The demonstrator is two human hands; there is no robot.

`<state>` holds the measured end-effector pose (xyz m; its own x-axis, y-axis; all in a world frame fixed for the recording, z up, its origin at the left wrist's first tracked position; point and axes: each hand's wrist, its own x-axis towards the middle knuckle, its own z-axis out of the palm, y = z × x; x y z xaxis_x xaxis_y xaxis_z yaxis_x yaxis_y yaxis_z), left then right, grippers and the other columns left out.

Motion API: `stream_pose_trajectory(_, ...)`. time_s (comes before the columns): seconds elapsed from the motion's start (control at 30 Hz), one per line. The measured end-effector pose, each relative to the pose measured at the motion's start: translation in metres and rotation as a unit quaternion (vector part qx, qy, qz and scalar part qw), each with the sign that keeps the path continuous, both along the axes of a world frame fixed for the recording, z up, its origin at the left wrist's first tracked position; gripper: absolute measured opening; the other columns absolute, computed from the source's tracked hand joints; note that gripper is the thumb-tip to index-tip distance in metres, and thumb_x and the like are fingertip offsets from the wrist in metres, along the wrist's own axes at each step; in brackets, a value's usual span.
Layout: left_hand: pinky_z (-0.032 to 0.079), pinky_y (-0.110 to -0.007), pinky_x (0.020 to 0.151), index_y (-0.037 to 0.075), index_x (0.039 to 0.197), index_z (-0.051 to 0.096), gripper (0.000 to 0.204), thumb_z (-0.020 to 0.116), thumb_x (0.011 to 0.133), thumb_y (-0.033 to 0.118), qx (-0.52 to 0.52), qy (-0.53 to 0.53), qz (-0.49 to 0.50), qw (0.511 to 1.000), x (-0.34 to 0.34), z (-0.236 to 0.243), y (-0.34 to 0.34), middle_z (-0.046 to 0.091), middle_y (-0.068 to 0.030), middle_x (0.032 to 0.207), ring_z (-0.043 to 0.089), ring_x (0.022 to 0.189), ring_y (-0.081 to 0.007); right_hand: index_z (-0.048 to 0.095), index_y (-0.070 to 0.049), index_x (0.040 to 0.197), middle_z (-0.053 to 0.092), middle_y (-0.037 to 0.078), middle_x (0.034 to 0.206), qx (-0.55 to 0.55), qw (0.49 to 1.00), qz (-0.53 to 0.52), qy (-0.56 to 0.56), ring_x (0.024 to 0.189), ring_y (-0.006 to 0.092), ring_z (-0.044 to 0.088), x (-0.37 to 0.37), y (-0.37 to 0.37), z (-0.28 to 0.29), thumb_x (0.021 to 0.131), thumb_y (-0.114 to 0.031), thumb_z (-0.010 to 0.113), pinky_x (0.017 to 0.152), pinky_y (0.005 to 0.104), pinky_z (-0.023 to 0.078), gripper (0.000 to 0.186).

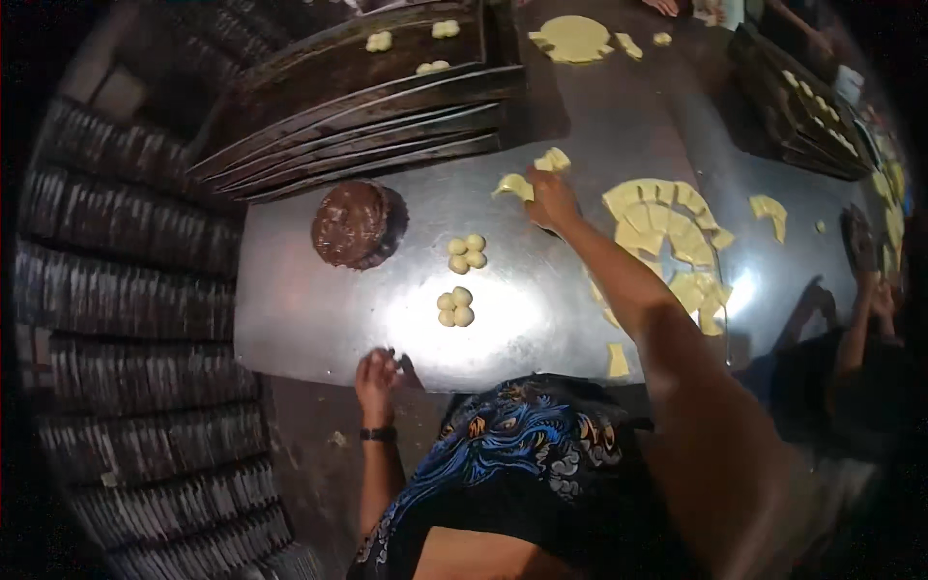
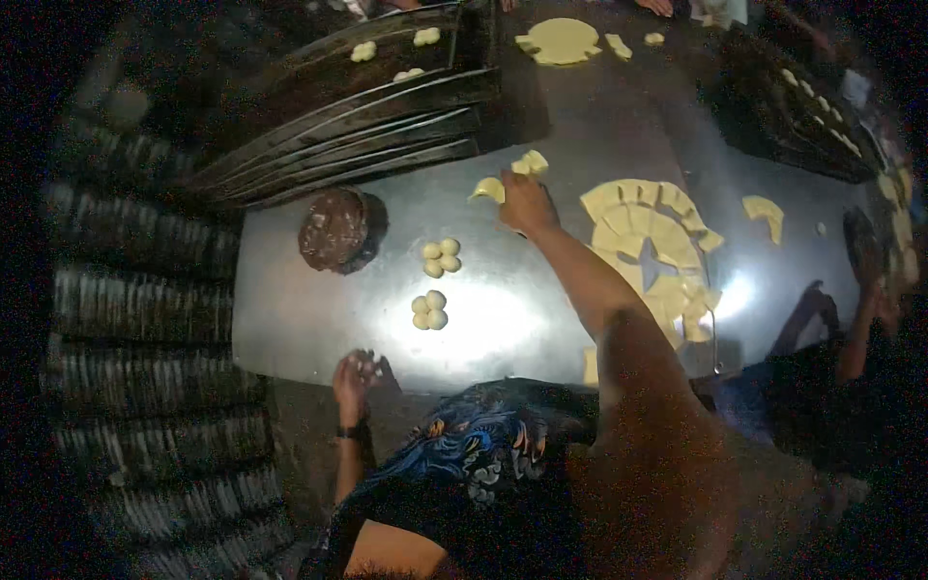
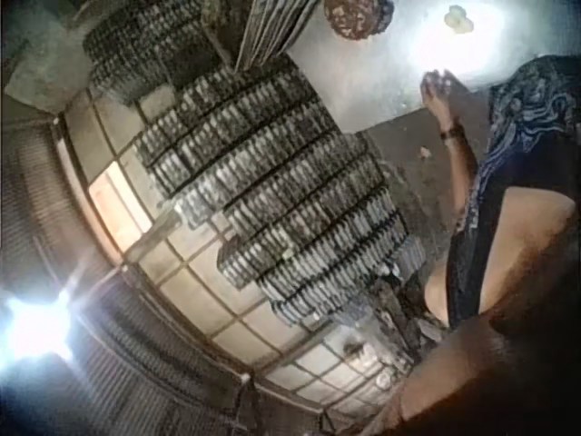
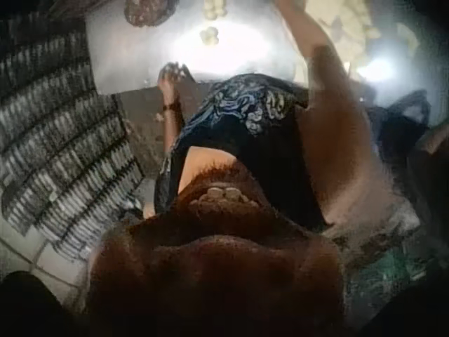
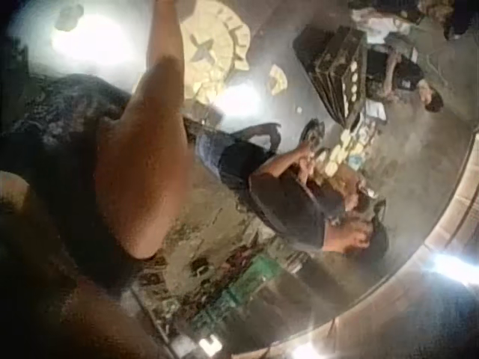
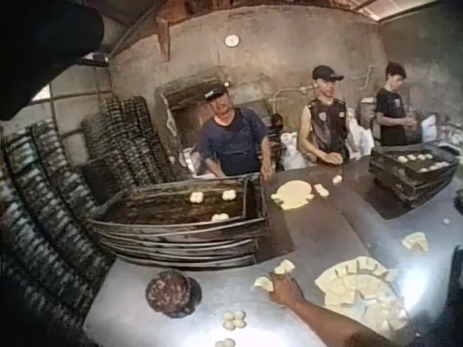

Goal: The person fills pieces of dough with chocolate paste, folds and rolls them into dough balls by hand, and carries a baking tray loaded with shaped dough to place it onto another tray.

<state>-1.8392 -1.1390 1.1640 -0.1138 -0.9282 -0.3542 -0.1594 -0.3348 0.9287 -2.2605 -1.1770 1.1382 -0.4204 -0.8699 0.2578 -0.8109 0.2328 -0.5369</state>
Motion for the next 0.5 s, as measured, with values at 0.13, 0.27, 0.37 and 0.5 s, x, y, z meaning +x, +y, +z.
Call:
stream_pose_trajectory(0.13, 0.046, -0.026, 0.057, 0.001, 0.107, 0.051, 0.036, 0.055, 0.085, 0.03, -0.007, 0.012, 0.07, 0.997, -0.004, 0.028, 0.029, 0.057, -0.0073, 0.098, 0.058, 0.077, -0.0156, 0.051, 0.0, 0.108, 0.058, 0.021, 0.089, -0.024, 1.0, 0.012, -0.006, 0.085, 0.0366, 0.056, 0.019, 0.0, 0.013, 0.068, -0.003, 0.053, 0.073, 0.0441, 0.047, 0.04)
stream_pose_trajectory(0.27, 0.045, -0.028, 0.059, 0.003, 0.104, 0.052, 0.033, 0.054, 0.086, 0.03, -0.044, 0.06, 0.035, 0.997, -0.014, 0.025, 0.003, 0.058, -0.0078, 0.1, 0.058, 0.077, -0.0174, 0.058, -0.001, 0.096, 0.059, 0.02, 0.088, 0.126, 0.984, 0.125, 0.023, 0.085, 0.0347, 0.057, 0.008, 0.008, 0.028, 0.068, -0.007, 0.057, 0.072, 0.044, 0.047, 0.028)
stream_pose_trajectory(0.37, 0.045, -0.03, 0.062, 0.004, 0.104, 0.052, 0.033, 0.055, 0.085, 0.031, -0.09, 0.06, 0.005, 0.994, -0.046, 0.045, 0.007, 0.058, -0.0093, 0.101, 0.058, 0.079, -0.0188, 0.061, -0.007, 0.094, 0.061, 0.02, 0.089, 0.162, 0.975, 0.141, -0.055, 0.084, 0.0356, 0.059, 0.019, 0.049, 0.027, 0.062, -0.008, 0.06, 0.074, 0.0415, 0.047, 0.032)
stream_pose_trajectory(0.5, 0.047, -0.031, 0.062, 0.004, 0.103, 0.052, 0.031, 0.054, 0.085, 0.029, -0.046, 0.123, -0.111, 0.985, -0.069, 0.039, 0.009, 0.058, -0.0107, 0.101, 0.058, 0.079, -0.0207, 0.063, -0.001, 0.093, 0.061, 0.02, 0.092, 0.172, 0.969, 0.168, -0.057, 0.09, 0.0339, 0.056, 0.028, 0.123, 0.02, 0.06, -0.01, 0.056, 0.078, 0.0404, 0.045, 0.035)
